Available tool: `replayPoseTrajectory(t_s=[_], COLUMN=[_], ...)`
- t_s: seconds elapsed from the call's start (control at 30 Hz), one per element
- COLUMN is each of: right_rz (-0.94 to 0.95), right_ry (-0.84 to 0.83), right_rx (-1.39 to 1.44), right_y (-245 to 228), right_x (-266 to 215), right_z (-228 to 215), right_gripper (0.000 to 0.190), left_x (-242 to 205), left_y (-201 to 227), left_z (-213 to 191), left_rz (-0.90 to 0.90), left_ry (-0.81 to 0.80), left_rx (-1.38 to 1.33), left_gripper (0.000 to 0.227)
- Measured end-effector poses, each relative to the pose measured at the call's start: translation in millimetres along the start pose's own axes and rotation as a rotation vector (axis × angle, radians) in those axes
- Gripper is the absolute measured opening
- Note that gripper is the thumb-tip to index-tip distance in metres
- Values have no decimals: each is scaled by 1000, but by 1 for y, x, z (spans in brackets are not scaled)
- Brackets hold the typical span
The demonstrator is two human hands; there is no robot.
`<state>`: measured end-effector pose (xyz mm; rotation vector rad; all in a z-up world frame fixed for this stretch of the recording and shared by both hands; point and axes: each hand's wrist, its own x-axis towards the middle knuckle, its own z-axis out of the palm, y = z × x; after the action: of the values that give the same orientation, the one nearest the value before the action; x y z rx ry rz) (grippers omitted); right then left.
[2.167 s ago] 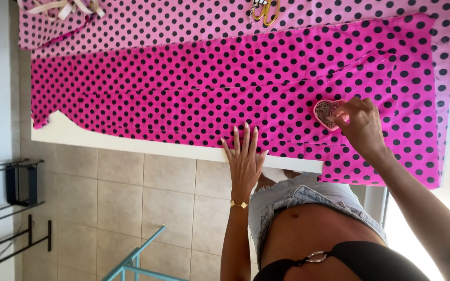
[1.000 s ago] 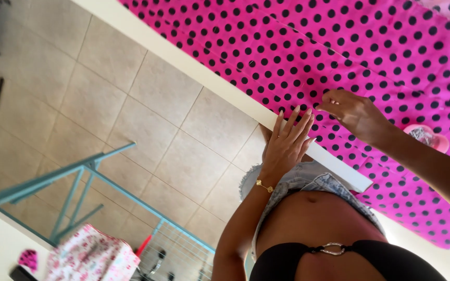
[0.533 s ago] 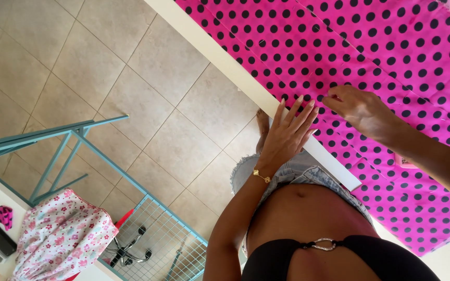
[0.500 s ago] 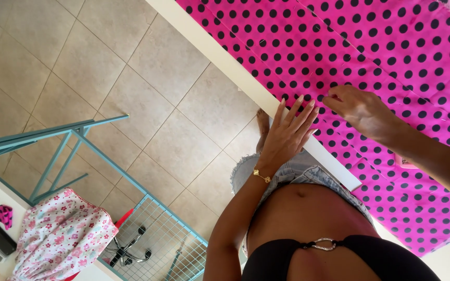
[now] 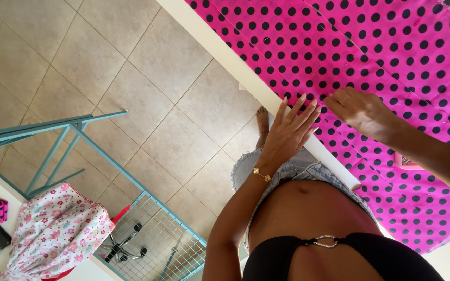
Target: The person pins a piece of pink polka-dotted fabric to another larger piece of the same fabric on a table and then cuts it using shears.
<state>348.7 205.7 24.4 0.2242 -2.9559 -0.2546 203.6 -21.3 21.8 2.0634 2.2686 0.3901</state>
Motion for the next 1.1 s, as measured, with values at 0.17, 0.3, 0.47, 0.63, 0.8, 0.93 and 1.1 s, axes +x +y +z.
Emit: replayPoseTrajectory(t_s=[0.17, 0.3, 0.47, 0.63, 0.8, 0.93, 1.1], right_rz=[-76, 12, 9, 63, 80, 108, 82], right_ry=[-19, -49, -35, -88, -116, -75, 21], right_rx=[-121, 135, 116, 150, 170, 212, 87], right_y=[6, 11, 6, -1, -5, -6, -8], right_x=[0, -10, -23, -18, -16, -17, -18], right_z=[-6, -5, 0, -16, -18, -13, -6], right_gripper=[34, 33, 41, 42, 46, 41, 32], left_x=[1, 1, 1, 2, 2, 3, 2], left_y=[-1, -1, -2, -1, -1, -1, -1], left_z=[0, 0, -9, -8, -8, -13, -11], left_rz=[5, 5, 24, 24, 29, 21, 23], left_ry=[10, -7, -3, 34, 24, -1, -5], left_rx=[-12, -9, 4, -4, -10, 13, 15], left_gripper=[55, 55, 53, 51, 52, 52, 53])
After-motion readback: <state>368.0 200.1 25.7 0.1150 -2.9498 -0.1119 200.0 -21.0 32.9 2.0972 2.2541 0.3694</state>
